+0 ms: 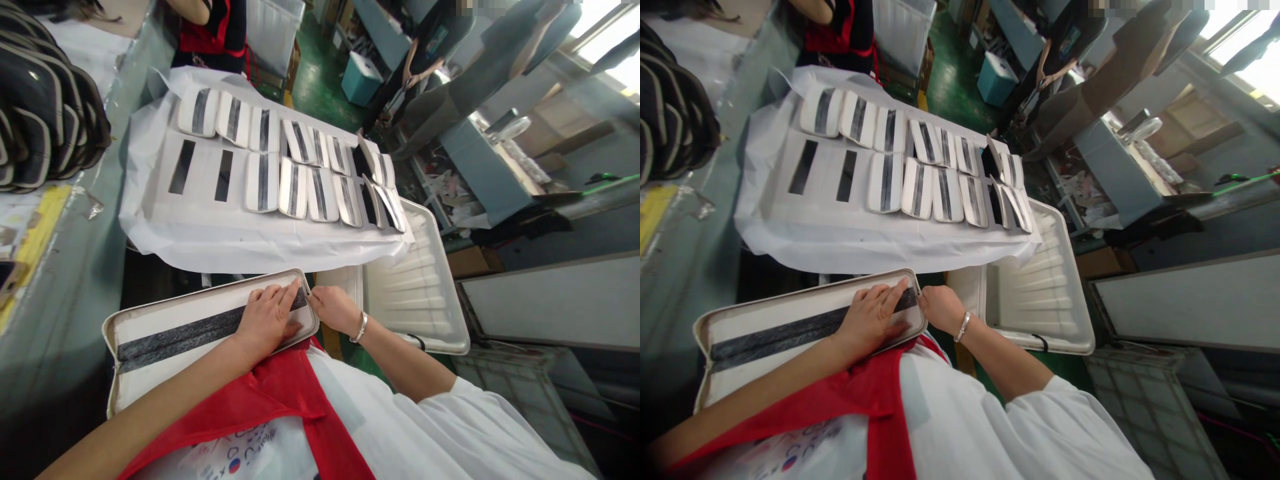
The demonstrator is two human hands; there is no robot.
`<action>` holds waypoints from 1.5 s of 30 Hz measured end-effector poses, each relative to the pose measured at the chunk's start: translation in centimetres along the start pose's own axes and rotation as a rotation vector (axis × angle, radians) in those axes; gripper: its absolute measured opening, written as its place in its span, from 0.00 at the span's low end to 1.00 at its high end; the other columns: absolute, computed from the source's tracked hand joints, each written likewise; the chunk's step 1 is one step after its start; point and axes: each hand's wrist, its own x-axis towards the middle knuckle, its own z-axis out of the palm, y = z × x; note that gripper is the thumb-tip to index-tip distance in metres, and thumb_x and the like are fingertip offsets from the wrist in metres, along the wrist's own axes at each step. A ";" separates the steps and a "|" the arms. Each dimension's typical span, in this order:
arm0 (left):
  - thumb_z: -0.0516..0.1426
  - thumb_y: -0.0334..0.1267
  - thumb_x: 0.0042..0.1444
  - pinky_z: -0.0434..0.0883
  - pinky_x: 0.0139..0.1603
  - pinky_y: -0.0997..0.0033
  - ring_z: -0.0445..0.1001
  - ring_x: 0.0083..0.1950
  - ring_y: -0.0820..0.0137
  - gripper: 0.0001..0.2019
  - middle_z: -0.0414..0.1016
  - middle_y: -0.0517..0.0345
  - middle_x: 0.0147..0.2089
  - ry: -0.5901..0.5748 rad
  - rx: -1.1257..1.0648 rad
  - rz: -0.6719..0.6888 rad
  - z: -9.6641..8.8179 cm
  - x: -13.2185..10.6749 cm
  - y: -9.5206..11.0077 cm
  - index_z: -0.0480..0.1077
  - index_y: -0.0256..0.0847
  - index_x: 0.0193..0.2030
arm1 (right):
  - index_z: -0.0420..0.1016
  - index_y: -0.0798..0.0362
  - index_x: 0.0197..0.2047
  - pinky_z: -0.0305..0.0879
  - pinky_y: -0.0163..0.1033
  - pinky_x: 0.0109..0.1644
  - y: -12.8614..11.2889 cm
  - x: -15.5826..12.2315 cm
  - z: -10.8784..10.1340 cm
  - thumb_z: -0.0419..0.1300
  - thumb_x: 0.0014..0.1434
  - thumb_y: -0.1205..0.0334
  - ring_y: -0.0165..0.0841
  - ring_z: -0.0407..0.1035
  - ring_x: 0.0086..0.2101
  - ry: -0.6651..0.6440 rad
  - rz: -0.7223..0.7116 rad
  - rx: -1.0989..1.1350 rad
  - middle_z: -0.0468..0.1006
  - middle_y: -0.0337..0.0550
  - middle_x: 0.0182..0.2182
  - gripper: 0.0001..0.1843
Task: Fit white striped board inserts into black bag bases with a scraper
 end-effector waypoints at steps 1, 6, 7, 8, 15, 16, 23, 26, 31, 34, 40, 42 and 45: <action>0.55 0.49 0.55 0.56 0.47 0.61 0.61 0.54 0.60 0.38 0.69 0.49 0.56 -0.003 -0.002 0.001 0.0 0.0 0.0 0.44 0.37 0.67 | 0.72 0.56 0.30 0.50 0.35 0.29 0.0 -0.1 0.0 0.46 0.63 0.59 0.33 0.71 0.30 -0.001 -0.007 -0.001 0.77 0.46 0.28 0.18; 0.55 0.48 0.55 0.56 0.47 0.60 0.61 0.54 0.59 0.36 0.68 0.49 0.57 0.003 0.007 0.008 0.1 -0.1 -0.1 0.46 0.37 0.66 | 0.73 0.56 0.30 0.53 0.36 0.29 -0.7 -0.2 -0.4 0.46 0.62 0.59 0.35 0.72 0.31 0.012 0.015 -0.076 0.78 0.48 0.28 0.18; 0.55 0.48 0.55 0.56 0.47 0.60 0.61 0.54 0.59 0.36 0.68 0.48 0.57 0.007 0.009 0.009 0.1 0.0 -0.1 0.46 0.37 0.66 | 0.74 0.56 0.30 0.54 0.36 0.30 -0.8 -0.1 -0.5 0.47 0.62 0.59 0.36 0.72 0.31 0.009 0.027 -0.094 0.78 0.49 0.29 0.18; 0.55 0.48 0.55 0.56 0.47 0.60 0.61 0.54 0.59 0.37 0.68 0.48 0.57 0.010 0.009 0.010 0.1 0.0 -0.1 0.46 0.36 0.66 | 0.74 0.56 0.30 0.55 0.36 0.30 -1.0 0.0 -0.6 0.47 0.61 0.59 0.37 0.72 0.31 0.004 0.037 -0.110 0.78 0.49 0.29 0.18; 0.57 0.48 0.53 0.57 0.46 0.59 0.61 0.53 0.60 0.38 0.69 0.48 0.55 0.004 0.010 0.010 -0.1 0.1 0.0 0.47 0.35 0.65 | 0.76 0.56 0.29 0.61 0.36 0.33 -1.1 0.9 -1.4 0.47 0.58 0.60 0.40 0.73 0.33 -0.048 0.028 -0.160 0.79 0.51 0.30 0.17; 0.58 0.48 0.52 0.57 0.46 0.59 0.61 0.53 0.60 0.38 0.69 0.48 0.55 0.005 0.005 0.010 -0.2 0.1 0.0 0.48 0.34 0.65 | 0.76 0.56 0.29 0.61 0.36 0.34 -1.1 1.1 -1.5 0.47 0.58 0.60 0.39 0.73 0.33 -0.059 0.012 -0.157 0.79 0.51 0.30 0.17; 0.59 0.48 0.51 0.57 0.46 0.59 0.62 0.53 0.60 0.38 0.69 0.48 0.55 0.016 0.003 0.008 -0.2 0.1 -0.1 0.50 0.34 0.65 | 0.75 0.57 0.26 0.64 0.38 0.35 -0.6 2.2 -2.3 0.52 0.53 0.59 0.42 0.73 0.34 -0.115 -0.035 -0.160 0.78 0.54 0.30 0.14; 0.58 0.48 0.51 0.57 0.47 0.59 0.62 0.53 0.59 0.38 0.69 0.47 0.54 0.021 0.006 0.005 -0.1 0.1 -0.1 0.50 0.34 0.65 | 0.70 0.57 0.21 0.64 0.34 0.30 0.4 2.6 -2.3 0.53 0.54 0.59 0.35 0.72 0.26 -0.221 0.004 0.116 0.76 0.47 0.22 0.14; 0.55 0.45 0.55 0.57 0.46 0.60 0.62 0.52 0.61 0.33 0.69 0.48 0.55 0.028 -0.007 0.003 0.0 0.3 -0.1 0.50 0.35 0.65 | 0.66 0.57 0.28 0.63 0.31 0.23 1.1 2.8 -0.8 0.55 0.54 0.46 0.28 0.68 0.20 -0.568 0.052 1.028 0.74 0.43 0.22 0.20; 0.53 0.42 0.57 0.57 0.46 0.61 0.63 0.52 0.62 0.30 0.69 0.48 0.55 0.019 -0.006 -0.002 0.1 0.3 -0.1 0.50 0.35 0.65 | 0.65 0.57 0.27 0.57 0.29 0.17 1.4 2.7 -0.1 0.60 0.49 0.46 0.25 0.62 0.15 -0.646 -0.075 1.425 0.70 0.39 0.17 0.20; 0.56 0.49 0.53 0.57 0.48 0.59 0.61 0.54 0.59 0.36 0.69 0.50 0.56 0.003 -0.020 -0.021 0.2 0.2 -0.2 0.49 0.36 0.65 | 0.55 0.53 0.22 0.39 0.28 0.15 5.2 1.7 0.0 0.55 0.52 0.45 0.20 0.41 0.12 -0.102 0.008 1.616 0.49 0.27 0.11 0.21; 0.56 0.49 0.53 0.57 0.49 0.59 0.61 0.54 0.60 0.36 0.68 0.50 0.57 0.003 -0.031 -0.017 0.2 0.2 -0.2 0.49 0.37 0.65 | 0.60 0.54 0.25 0.43 0.29 0.17 5.2 1.5 0.8 0.56 0.51 0.45 0.21 0.48 0.14 -0.092 0.071 1.333 0.57 0.29 0.14 0.20; 0.57 0.48 0.52 0.57 0.49 0.59 0.61 0.54 0.60 0.36 0.68 0.51 0.57 0.011 -0.034 -0.013 0.3 0.2 -0.2 0.51 0.36 0.65 | 0.62 0.55 0.24 0.45 0.31 0.22 3.5 1.5 1.9 0.59 0.50 0.45 0.23 0.53 0.19 -0.087 0.054 0.732 0.62 0.33 0.17 0.21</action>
